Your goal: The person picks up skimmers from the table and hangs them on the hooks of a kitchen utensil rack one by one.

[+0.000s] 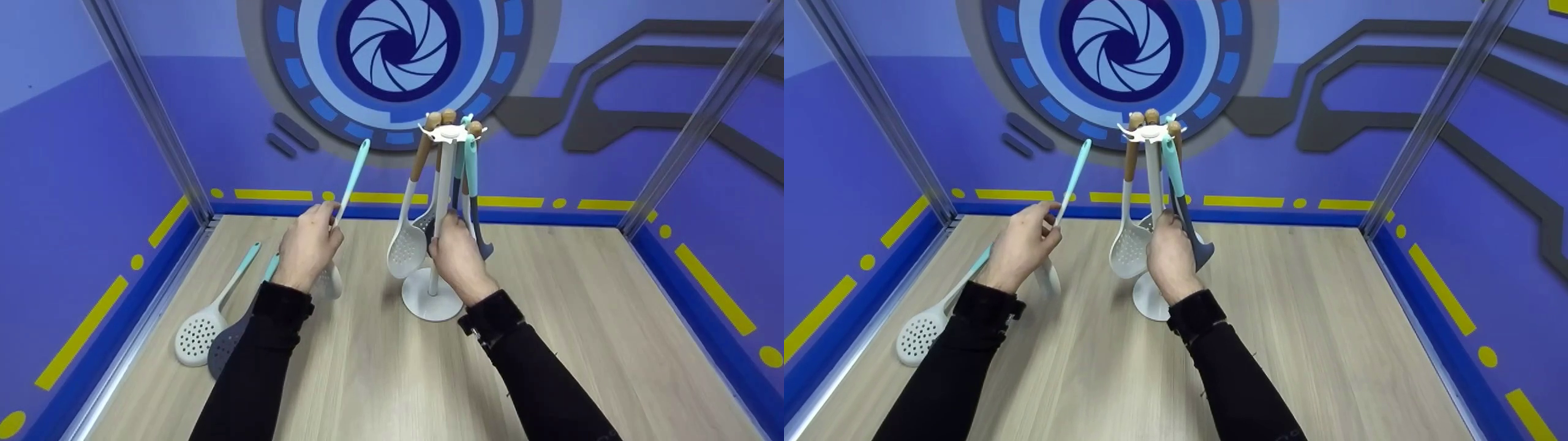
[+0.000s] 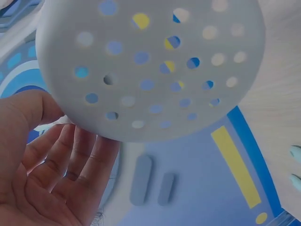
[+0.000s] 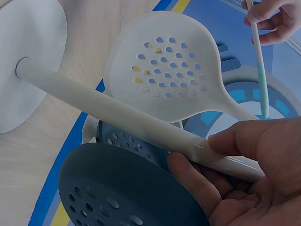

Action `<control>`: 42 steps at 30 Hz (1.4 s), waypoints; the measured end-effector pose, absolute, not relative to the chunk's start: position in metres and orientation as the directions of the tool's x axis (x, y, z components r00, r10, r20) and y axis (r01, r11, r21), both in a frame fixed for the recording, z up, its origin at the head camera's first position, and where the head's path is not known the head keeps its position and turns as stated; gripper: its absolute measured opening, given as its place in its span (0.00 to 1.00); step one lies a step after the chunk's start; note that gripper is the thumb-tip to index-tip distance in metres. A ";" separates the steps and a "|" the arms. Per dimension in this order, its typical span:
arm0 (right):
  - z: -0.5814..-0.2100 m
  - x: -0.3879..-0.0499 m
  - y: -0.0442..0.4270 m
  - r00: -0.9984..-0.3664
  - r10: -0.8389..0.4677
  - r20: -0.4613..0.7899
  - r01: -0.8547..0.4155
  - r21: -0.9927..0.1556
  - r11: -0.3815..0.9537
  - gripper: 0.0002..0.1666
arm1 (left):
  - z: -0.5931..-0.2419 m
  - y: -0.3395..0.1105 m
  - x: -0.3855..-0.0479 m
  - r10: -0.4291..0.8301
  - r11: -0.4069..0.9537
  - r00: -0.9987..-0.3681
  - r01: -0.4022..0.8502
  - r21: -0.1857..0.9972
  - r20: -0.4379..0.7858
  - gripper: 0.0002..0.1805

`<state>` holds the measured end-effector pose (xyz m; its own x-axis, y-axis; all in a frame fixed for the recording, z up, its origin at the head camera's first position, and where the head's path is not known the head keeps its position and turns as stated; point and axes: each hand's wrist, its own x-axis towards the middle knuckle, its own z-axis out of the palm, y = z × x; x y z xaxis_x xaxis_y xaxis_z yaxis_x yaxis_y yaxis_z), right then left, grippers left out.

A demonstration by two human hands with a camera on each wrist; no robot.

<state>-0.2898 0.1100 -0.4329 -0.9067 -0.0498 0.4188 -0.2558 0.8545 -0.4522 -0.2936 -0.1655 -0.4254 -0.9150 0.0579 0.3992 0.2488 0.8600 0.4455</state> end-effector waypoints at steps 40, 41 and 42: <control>-0.434 -0.291 0.111 -0.919 -0.049 0.391 -0.244 -0.469 0.849 0.32 | -0.391 -0.140 -0.274 0.119 0.826 -0.772 0.427 0.369 0.625 0.22; -0.434 -0.291 0.111 -0.920 -0.050 0.390 -0.245 -0.469 0.849 0.32 | -0.391 -0.139 -0.273 0.123 0.825 -0.767 0.432 0.364 0.630 0.22; -0.434 -0.291 0.111 -0.920 -0.051 0.390 -0.246 -0.468 0.849 0.32 | -0.390 -0.138 -0.273 0.127 0.823 -0.762 0.439 0.362 0.635 0.22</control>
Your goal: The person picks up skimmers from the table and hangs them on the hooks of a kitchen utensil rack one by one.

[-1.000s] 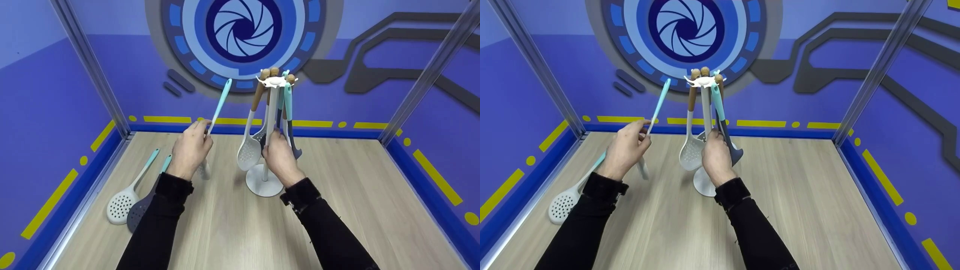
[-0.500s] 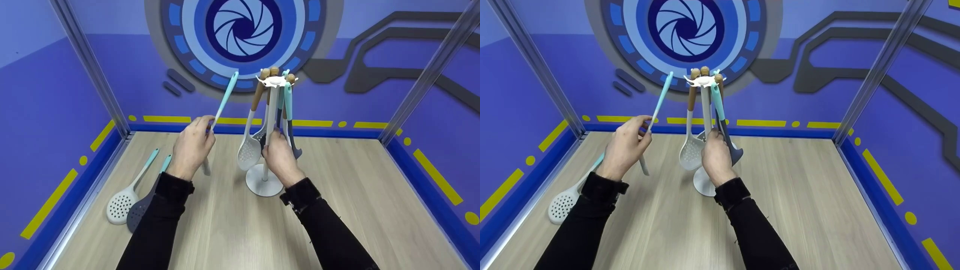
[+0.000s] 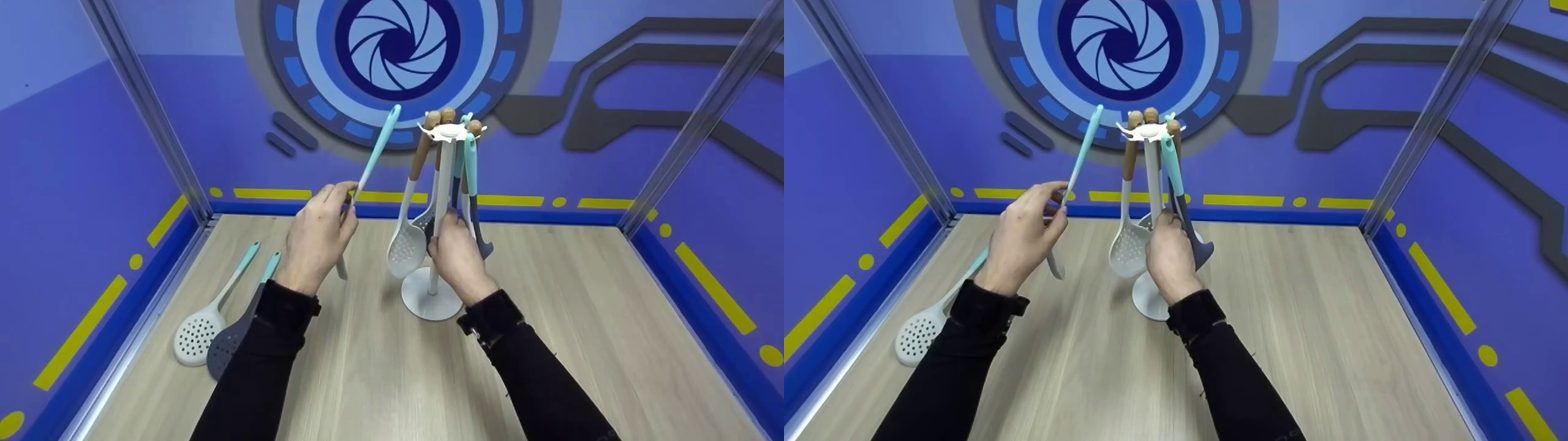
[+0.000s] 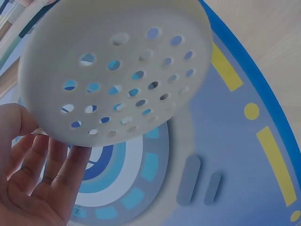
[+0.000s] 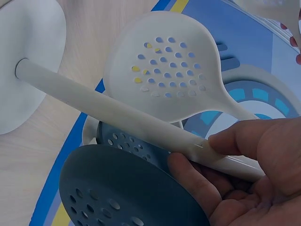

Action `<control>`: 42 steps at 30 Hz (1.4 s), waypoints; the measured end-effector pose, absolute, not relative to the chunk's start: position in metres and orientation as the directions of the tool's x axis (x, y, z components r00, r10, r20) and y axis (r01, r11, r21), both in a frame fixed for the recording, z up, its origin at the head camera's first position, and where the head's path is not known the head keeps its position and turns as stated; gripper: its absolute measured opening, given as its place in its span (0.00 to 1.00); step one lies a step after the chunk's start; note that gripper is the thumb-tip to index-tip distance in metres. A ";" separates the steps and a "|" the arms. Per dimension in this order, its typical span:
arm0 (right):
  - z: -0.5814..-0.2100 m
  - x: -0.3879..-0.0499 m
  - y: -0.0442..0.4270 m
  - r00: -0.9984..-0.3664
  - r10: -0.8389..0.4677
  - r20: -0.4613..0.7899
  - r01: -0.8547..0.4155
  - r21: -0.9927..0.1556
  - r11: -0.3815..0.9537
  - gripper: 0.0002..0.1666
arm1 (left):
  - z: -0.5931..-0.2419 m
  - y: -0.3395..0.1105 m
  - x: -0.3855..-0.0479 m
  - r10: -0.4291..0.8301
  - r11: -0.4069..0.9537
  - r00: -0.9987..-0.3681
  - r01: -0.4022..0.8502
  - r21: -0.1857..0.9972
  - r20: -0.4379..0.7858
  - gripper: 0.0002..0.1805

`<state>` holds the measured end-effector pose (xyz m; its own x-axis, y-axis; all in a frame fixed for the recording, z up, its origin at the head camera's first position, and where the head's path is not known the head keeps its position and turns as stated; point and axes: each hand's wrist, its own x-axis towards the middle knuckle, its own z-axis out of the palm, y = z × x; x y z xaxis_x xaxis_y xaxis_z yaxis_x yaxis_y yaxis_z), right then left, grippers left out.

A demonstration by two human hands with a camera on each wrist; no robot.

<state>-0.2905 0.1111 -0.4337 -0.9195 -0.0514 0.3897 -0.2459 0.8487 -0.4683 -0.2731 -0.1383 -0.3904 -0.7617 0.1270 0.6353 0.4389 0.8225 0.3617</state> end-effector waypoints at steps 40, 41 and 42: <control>-0.434 -0.288 0.110 -0.907 -0.055 0.418 -0.259 -0.448 0.856 0.28 | -0.394 -0.132 -0.271 0.189 0.823 -0.685 0.502 0.267 0.704 0.22; -0.433 -0.288 0.111 -0.905 -0.054 0.422 -0.259 -0.448 0.855 0.28 | -0.394 -0.133 -0.271 0.190 0.823 -0.686 0.501 0.267 0.703 0.22; -0.433 -0.288 0.110 -0.906 -0.052 0.420 -0.257 -0.450 0.855 0.28 | -0.394 -0.133 -0.271 0.189 0.823 -0.687 0.500 0.268 0.702 0.22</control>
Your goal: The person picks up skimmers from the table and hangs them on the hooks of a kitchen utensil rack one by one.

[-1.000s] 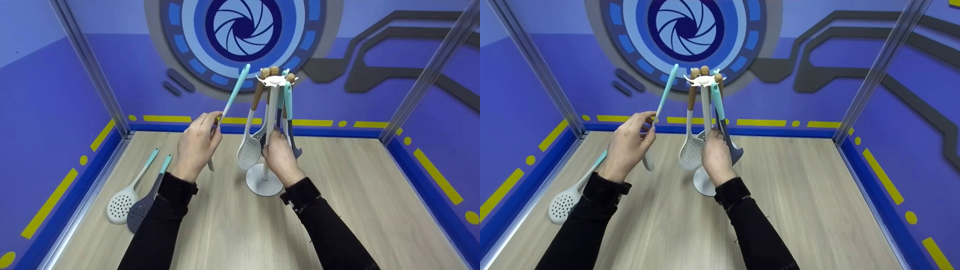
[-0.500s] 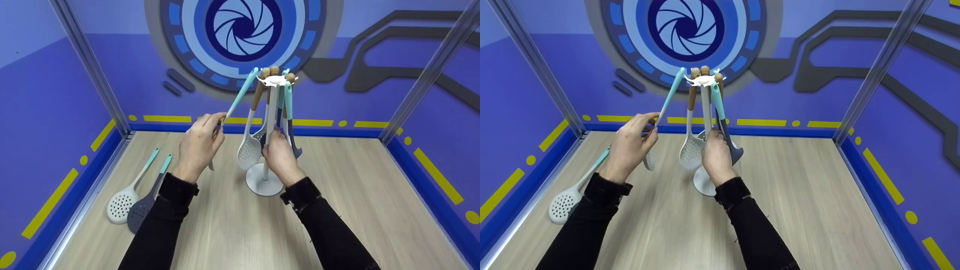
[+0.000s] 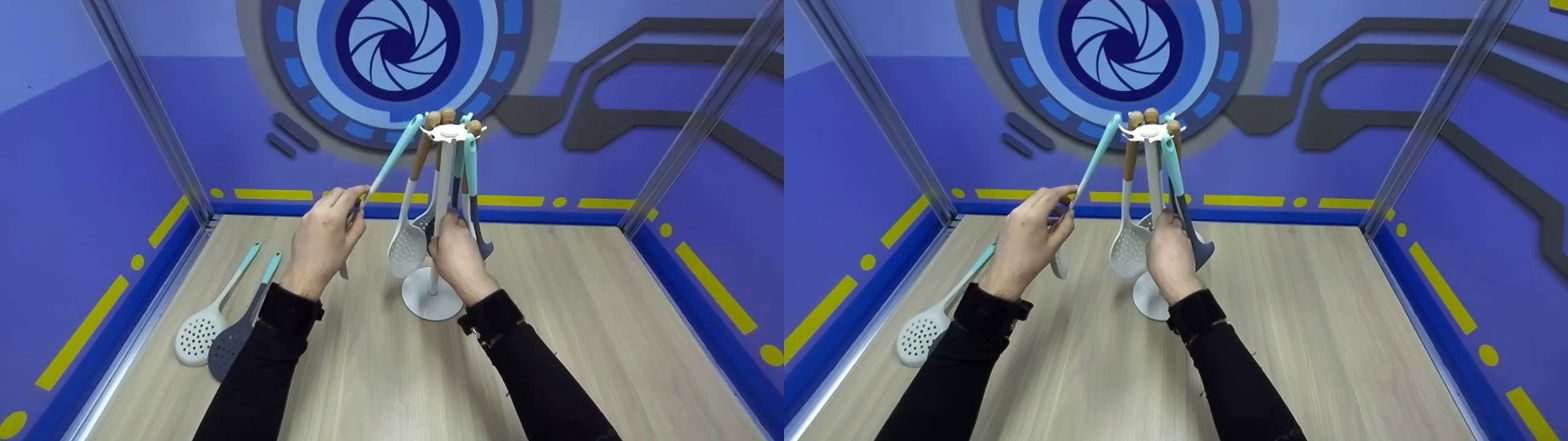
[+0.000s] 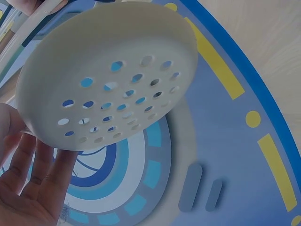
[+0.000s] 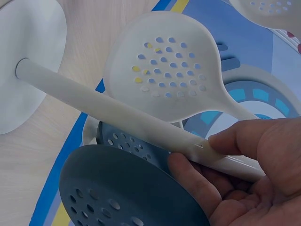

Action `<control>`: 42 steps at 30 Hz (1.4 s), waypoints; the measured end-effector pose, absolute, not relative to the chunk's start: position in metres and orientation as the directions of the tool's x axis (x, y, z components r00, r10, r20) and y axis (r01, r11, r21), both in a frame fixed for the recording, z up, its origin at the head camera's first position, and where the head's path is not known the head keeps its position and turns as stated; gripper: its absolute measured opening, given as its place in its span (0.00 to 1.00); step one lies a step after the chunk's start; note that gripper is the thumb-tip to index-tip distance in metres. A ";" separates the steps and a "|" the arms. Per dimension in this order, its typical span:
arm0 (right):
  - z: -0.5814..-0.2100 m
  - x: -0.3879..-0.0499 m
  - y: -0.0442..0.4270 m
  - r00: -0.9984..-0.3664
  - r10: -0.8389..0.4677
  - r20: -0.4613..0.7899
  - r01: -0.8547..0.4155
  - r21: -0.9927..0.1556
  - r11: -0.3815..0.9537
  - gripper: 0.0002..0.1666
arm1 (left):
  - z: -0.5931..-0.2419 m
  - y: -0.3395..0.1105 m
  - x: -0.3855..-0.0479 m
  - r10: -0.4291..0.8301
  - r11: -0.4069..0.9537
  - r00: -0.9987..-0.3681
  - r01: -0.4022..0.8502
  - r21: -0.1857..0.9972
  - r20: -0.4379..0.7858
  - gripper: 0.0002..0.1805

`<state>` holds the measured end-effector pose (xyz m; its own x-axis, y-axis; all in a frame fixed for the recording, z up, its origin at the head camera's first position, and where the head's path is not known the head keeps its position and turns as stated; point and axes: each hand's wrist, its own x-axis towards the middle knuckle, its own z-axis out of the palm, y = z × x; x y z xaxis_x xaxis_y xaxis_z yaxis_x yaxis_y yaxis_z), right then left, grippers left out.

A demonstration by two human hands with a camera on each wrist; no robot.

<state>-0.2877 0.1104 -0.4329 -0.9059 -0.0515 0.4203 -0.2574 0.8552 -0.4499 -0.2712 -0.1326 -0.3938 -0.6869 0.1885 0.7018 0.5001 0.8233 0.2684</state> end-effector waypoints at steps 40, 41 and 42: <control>-0.433 -0.291 0.110 -0.926 -0.047 0.376 -0.235 -0.472 0.850 0.33 | -0.406 -0.125 -0.272 0.196 0.812 -0.691 0.512 0.280 0.696 0.21; -0.433 -0.291 0.111 -0.924 -0.048 0.378 -0.237 -0.471 0.849 0.33 | -0.407 -0.124 -0.272 0.195 0.812 -0.692 0.512 0.282 0.696 0.21; -0.433 -0.291 0.111 -0.925 -0.048 0.378 -0.237 -0.473 0.848 0.33 | -0.407 -0.124 -0.272 0.194 0.810 -0.692 0.513 0.284 0.695 0.21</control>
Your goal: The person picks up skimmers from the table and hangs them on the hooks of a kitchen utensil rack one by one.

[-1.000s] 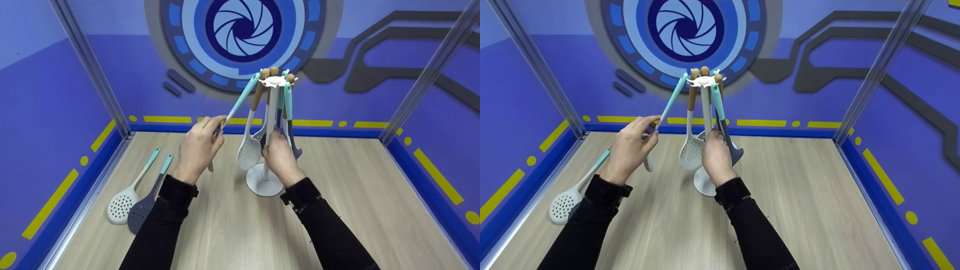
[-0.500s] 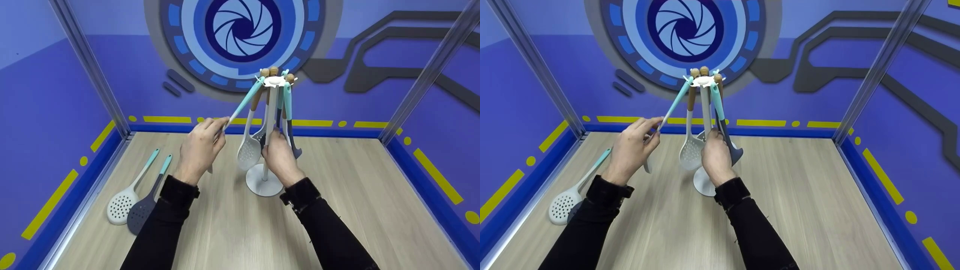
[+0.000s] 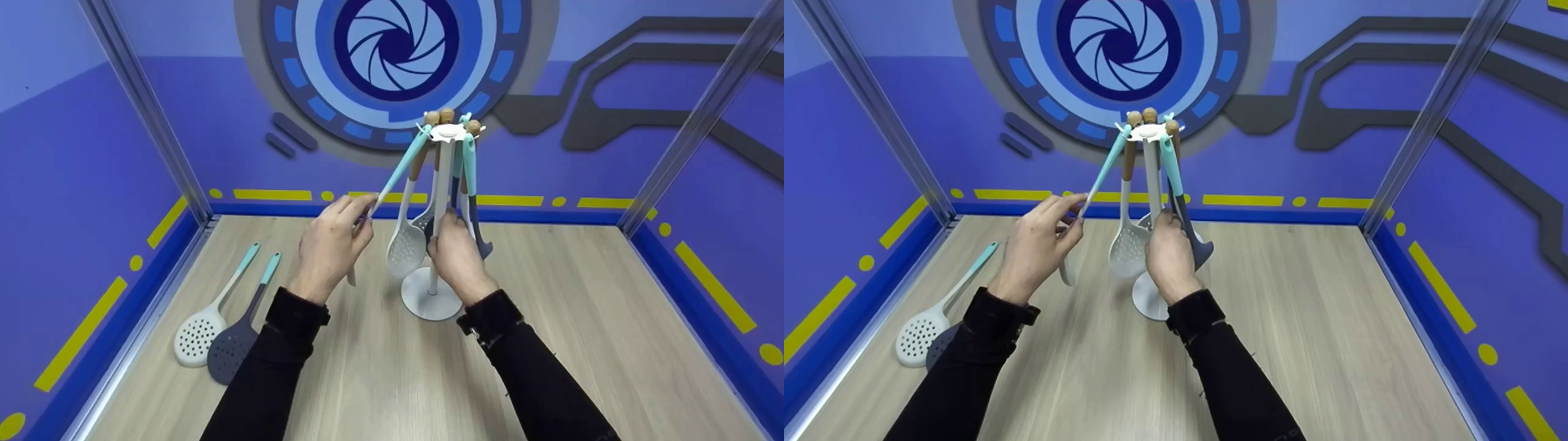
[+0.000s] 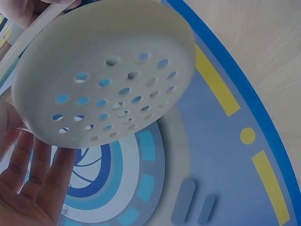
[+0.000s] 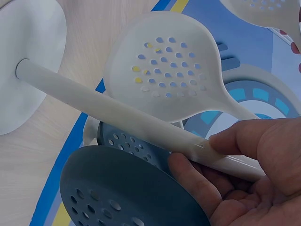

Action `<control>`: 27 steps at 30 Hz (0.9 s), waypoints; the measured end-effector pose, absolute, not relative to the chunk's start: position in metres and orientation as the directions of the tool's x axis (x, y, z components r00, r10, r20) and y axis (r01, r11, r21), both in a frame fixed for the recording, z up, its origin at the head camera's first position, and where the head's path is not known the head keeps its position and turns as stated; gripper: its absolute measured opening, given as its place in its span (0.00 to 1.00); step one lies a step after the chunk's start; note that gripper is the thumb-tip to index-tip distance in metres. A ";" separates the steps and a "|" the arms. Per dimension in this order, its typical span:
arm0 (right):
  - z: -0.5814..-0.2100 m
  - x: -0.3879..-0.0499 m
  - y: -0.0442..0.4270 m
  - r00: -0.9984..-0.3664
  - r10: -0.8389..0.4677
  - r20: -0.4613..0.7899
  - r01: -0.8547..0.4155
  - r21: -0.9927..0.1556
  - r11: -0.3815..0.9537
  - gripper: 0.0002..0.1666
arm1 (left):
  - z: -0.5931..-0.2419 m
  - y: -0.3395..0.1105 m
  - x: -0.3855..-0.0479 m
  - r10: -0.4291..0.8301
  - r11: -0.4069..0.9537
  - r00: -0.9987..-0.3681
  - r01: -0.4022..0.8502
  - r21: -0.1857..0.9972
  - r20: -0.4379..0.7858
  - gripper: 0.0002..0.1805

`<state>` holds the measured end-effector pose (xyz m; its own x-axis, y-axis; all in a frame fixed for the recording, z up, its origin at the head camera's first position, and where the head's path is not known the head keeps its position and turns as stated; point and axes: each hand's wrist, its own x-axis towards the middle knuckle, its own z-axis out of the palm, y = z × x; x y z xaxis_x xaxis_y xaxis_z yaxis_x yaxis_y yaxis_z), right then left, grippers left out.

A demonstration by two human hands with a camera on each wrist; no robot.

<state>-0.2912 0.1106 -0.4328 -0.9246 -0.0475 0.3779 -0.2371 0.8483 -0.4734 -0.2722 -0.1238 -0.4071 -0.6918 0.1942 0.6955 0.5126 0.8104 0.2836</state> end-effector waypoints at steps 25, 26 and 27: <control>-0.433 -0.290 0.110 -0.919 -0.044 0.391 -0.241 -0.471 0.849 0.31 | -0.416 -0.113 -0.276 0.235 0.762 -0.737 0.544 0.351 0.634 0.23; -0.433 -0.290 0.111 -0.918 -0.043 0.393 -0.241 -0.469 0.850 0.31 | -0.416 -0.112 -0.277 0.238 0.764 -0.738 0.544 0.347 0.632 0.23; -0.433 -0.289 0.111 -0.916 -0.042 0.398 -0.242 -0.467 0.850 0.30 | -0.417 -0.112 -0.277 0.240 0.765 -0.737 0.545 0.344 0.632 0.24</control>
